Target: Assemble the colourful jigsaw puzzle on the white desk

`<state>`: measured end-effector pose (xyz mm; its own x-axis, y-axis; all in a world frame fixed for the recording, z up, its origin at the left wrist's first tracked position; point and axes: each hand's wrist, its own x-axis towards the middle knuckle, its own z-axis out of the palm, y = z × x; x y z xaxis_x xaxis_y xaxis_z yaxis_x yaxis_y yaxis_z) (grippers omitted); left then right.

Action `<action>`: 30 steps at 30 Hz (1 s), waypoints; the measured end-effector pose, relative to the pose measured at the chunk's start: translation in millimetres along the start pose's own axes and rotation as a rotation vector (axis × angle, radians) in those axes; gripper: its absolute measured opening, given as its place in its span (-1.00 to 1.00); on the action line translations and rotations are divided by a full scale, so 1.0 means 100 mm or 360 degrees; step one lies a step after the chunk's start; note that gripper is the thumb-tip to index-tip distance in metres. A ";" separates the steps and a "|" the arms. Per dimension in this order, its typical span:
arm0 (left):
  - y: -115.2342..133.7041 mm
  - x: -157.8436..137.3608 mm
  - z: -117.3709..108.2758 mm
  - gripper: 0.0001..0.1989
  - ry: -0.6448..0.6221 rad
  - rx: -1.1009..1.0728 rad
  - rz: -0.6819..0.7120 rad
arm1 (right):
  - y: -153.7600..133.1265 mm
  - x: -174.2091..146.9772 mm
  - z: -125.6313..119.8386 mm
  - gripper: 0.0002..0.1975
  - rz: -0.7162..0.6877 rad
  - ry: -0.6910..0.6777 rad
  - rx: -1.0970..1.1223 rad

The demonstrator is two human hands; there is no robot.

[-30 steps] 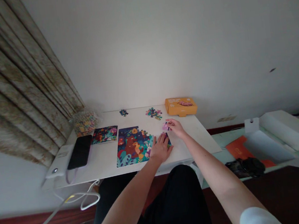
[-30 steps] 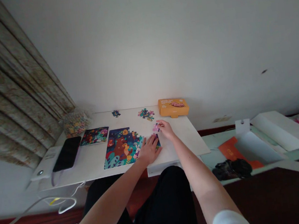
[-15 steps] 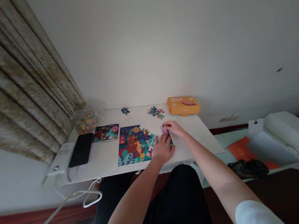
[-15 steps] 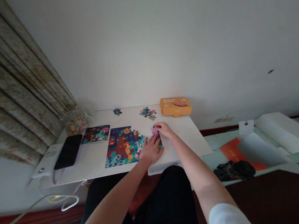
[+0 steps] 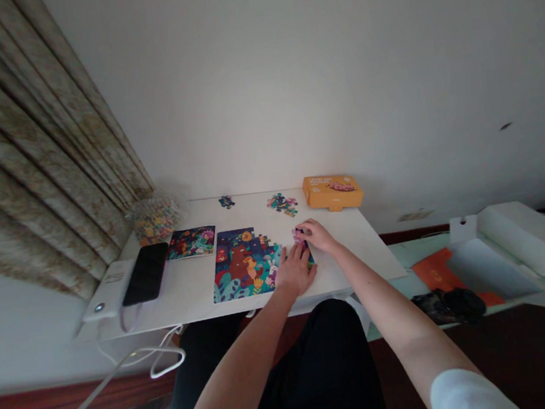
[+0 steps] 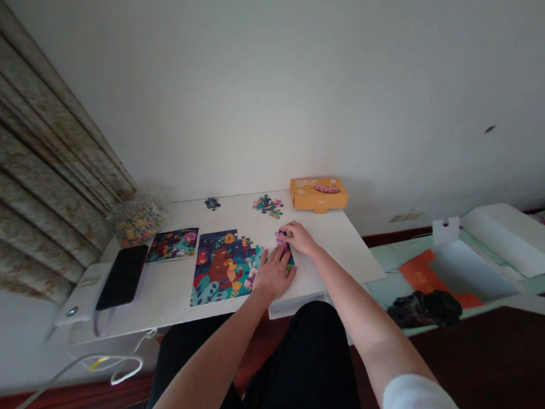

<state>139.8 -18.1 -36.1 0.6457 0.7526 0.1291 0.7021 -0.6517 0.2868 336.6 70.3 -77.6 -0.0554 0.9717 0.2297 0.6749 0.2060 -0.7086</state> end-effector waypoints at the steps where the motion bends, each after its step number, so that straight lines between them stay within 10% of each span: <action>1: 0.00 0.00 -0.01 -0.49 -0.0003 0.0003 -0.0001 | -0.01 -0.01 0.01 -0.79 0.0008 0.0013 -0.0013; 19: -0.02 0.00 0.02 -0.52 0.0048 -0.0038 0.0012 | -0.12 -0.19 -0.04 -0.68 0.0032 0.0104 0.0039; 30: -0.04 -0.06 0.06 -0.81 0.0354 -0.0028 0.0184 | -0.40 -0.70 0.03 -0.67 -0.0208 0.0140 -0.0509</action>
<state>135.3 -20.4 -43.6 0.6384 0.6765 0.3671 0.6207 -0.7345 0.2743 311.2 -5.6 -66.8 -0.1020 0.9229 0.3712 0.8632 0.2676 -0.4281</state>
